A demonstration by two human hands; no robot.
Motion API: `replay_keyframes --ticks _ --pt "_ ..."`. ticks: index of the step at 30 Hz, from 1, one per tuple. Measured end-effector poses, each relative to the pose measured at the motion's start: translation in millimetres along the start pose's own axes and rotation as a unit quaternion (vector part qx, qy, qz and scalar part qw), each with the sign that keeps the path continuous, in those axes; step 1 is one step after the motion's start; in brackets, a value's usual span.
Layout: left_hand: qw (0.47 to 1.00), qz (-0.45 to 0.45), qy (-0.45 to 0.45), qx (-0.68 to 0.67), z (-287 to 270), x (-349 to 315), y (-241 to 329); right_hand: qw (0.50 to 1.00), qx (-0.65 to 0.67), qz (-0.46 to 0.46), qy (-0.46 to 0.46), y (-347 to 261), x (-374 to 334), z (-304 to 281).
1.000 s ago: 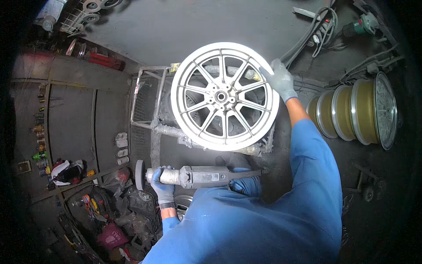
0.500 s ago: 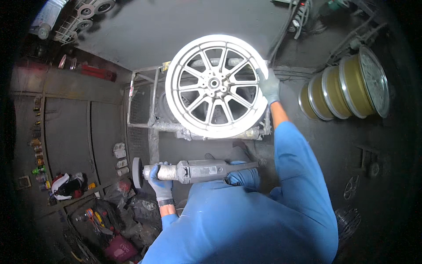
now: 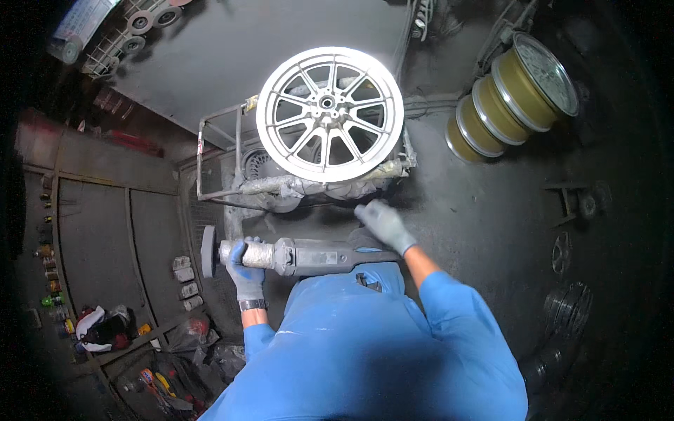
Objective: Grinding the surface of a car wheel using an angle grinder.
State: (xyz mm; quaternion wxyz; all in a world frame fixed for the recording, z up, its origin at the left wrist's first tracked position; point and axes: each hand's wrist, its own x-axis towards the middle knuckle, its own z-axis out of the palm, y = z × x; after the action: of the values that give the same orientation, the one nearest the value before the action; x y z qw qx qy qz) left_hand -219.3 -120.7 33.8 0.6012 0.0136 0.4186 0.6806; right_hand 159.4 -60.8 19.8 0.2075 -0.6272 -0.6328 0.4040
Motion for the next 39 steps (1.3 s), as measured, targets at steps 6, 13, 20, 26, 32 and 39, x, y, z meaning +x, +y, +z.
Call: replay_keyframes --ticks 6,13,20,26,32,39 --pt "0.996 -0.030 -0.072 0.047 37.0 9.6 -20.6 0.979 0.049 0.098 -0.170 23.5 -54.9 57.4" --pt "0.897 0.212 -0.179 0.344 39.5 37.0 -95.6 0.980 0.099 0.120 -0.125 41.3 -87.8 8.9" --pt "0.709 0.300 -0.280 0.573 143.2 5.7 -154.2 0.958 0.189 0.177 -0.126 68.4 -136.6 -97.8" --pt "0.905 0.068 -0.226 0.353 207.7 24.6 -267.9 0.907 0.315 0.255 -0.113 68.7 -159.9 -188.4" --pt "0.970 -0.173 -0.100 0.142 283.9 1.3 -290.8 0.903 0.333 0.259 -0.088 51.5 -171.0 -228.4" --pt "0.969 -0.190 -0.109 0.111 264.2 6.3 -287.8 0.915 0.290 0.279 -0.034 28.3 -190.5 -201.2"
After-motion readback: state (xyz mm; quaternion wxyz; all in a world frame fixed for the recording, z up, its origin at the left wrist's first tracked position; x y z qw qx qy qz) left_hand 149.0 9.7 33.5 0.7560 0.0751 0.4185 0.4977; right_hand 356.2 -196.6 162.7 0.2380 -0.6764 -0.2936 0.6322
